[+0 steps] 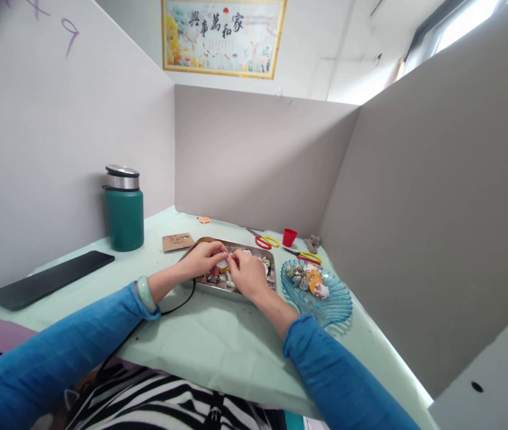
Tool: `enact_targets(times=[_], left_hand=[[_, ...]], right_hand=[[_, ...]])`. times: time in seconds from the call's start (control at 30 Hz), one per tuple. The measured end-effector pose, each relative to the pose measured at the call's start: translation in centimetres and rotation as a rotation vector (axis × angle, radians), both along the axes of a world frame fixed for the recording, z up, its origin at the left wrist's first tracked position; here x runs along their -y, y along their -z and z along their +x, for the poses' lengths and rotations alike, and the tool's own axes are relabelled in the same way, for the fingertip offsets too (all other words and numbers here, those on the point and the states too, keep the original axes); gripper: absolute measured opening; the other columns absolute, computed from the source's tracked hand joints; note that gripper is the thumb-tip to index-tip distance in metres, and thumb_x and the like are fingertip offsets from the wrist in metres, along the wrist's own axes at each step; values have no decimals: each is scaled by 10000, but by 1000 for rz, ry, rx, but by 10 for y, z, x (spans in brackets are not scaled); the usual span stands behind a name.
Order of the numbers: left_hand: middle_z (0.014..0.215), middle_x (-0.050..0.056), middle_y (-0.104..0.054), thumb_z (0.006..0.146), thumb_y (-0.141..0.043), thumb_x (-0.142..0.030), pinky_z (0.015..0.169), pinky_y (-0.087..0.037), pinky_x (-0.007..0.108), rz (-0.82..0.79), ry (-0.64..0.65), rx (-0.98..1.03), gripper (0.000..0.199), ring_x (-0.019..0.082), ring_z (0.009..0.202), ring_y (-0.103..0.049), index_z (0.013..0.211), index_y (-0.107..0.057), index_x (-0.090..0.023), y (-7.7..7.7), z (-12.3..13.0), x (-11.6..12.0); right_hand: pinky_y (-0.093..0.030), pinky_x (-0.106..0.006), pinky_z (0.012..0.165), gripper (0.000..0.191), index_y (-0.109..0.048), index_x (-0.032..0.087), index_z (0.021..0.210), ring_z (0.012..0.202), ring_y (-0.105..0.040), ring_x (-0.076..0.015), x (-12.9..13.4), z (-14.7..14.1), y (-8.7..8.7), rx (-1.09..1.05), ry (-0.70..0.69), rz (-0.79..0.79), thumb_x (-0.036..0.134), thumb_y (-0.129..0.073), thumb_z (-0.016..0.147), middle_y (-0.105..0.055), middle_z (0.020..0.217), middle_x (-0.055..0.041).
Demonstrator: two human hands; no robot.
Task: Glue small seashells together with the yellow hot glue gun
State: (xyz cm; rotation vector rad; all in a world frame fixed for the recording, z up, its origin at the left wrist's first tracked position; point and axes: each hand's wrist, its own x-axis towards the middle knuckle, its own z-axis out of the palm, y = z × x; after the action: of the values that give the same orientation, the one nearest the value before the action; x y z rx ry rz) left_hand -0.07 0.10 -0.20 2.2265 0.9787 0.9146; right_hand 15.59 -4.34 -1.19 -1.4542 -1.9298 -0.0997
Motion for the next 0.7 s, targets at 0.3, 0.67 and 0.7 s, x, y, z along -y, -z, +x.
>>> enact_targets(times=[0.3, 0.67, 0.7], left_hand=[[514, -13, -578, 814, -421, -418, 437, -390, 193, -8, 10, 9, 294, 123, 470, -567, 854, -557, -159, 1, 0, 0], [495, -18, -562, 813, -432, -400, 422, -384, 182, -8, 21, 7, 275, 116, 455, -559, 847, -554, -156, -1, 0, 3], [502, -17, -566, 813, -433, -405, 423, -384, 181, -10, 22, 6, 281, 114, 457, -559, 848, -556, -154, -1, 0, 3]], right_hand=[[-329, -204, 559, 261, -628, 201, 823, 608, -560, -125, 0, 0, 0, 8, 6, 2, 367, -430, 857, -653, 689, -18], [-331, -206, 561, 266, -627, 200, 827, 613, -564, -127, -1, 1, 2, 11, 1, -2, 373, -427, 858, -653, 693, -18], [-331, -206, 560, 271, -627, 200, 825, 613, -563, -127, -1, 1, 1, 13, 2, -2, 374, -422, 860, -653, 691, -18]])
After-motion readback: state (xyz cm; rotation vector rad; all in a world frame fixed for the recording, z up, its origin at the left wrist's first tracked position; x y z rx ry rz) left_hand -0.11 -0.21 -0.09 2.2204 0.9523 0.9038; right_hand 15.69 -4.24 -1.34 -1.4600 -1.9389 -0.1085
